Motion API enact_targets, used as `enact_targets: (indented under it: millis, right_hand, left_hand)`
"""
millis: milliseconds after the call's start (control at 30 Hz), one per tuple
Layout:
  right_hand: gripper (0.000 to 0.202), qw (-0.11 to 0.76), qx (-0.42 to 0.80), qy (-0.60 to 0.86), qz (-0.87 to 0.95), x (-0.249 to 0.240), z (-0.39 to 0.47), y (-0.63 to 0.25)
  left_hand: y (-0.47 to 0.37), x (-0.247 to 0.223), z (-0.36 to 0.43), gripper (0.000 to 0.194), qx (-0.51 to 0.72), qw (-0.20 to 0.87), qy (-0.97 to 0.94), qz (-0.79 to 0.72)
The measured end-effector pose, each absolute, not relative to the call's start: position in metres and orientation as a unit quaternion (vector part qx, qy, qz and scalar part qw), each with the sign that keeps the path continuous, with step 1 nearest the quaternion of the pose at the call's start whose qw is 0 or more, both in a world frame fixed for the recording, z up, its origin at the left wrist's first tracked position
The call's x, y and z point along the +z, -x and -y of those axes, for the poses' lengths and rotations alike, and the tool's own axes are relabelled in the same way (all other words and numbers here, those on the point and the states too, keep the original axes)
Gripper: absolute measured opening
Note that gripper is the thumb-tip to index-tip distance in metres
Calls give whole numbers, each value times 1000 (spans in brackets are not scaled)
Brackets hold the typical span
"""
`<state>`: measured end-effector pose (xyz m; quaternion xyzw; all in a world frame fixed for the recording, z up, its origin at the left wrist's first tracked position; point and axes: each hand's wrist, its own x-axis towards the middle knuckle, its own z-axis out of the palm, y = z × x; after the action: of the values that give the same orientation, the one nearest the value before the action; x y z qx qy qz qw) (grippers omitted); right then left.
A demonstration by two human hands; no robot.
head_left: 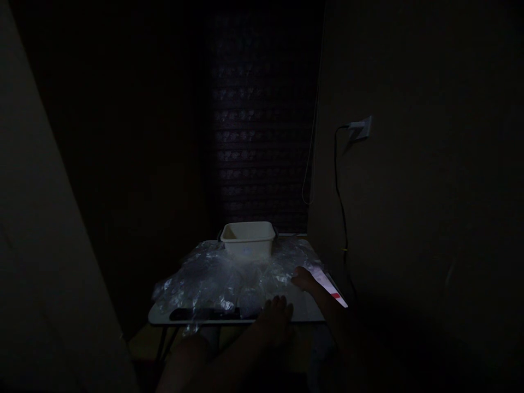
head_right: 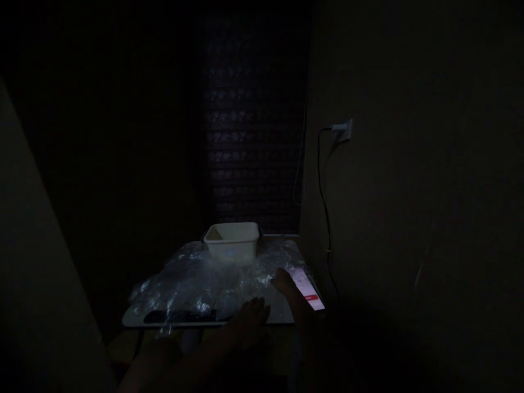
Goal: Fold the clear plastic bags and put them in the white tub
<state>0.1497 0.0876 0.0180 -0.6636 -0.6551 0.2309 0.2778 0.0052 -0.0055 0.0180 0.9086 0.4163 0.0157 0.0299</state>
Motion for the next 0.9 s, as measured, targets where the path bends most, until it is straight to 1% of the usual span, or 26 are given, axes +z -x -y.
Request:
enact_targets:
  millis: [133, 233, 300, 333, 367, 433, 500, 533, 600, 733, 900]
  right_hand:
    - [39, 303, 291, 665, 618, 23, -89, -142]
    - [43, 358, 323, 640, 598, 27, -92, -142]
    - [47, 396, 299, 620, 608, 27, -94, -145]
    - [48, 394, 265, 614, 630, 27, -95, -147]
    - [47, 374, 224, 610, 662, 26, -95, -149]
    - [40, 302, 160, 597, 726, 23, -95, -152]
    - [30, 237, 136, 584, 765, 21, -92, -151]
    - [26, 217, 136, 578, 775, 20, -90, -150]
    - [24, 187, 134, 570, 789, 18, -87, -144]
    - [26, 133, 119, 558, 811, 15, -81, -130]
    - [18, 104, 97, 560, 816, 21, -74, -118]
  left_hand:
    - [-7, 18, 5, 51, 13, 36, -907, -420]
    - [-7, 20, 6, 51, 17, 42, -905, -423]
    - [-7, 22, 7, 51, 16, 50, -904, -424]
    - [-7, 23, 7, 52, 15, 54, -905, -423]
    - [-7, 23, 7, 52, 14, 56, -905, -421]
    - [-8, 22, 7, 52, 11, 57, -905, -421]
    - [-9, 20, 7, 53, 12, 55, -906, -420]
    - [-9, 19, 7, 53, 14, 55, -906, -420]
    - [-8, 18, 6, 54, 17, 53, -908, -415]
    - [-3, 23, 7, 59, 14, 44, -908, -416]
    - [7, 28, 12, 59, -6, 40, -893, -449]
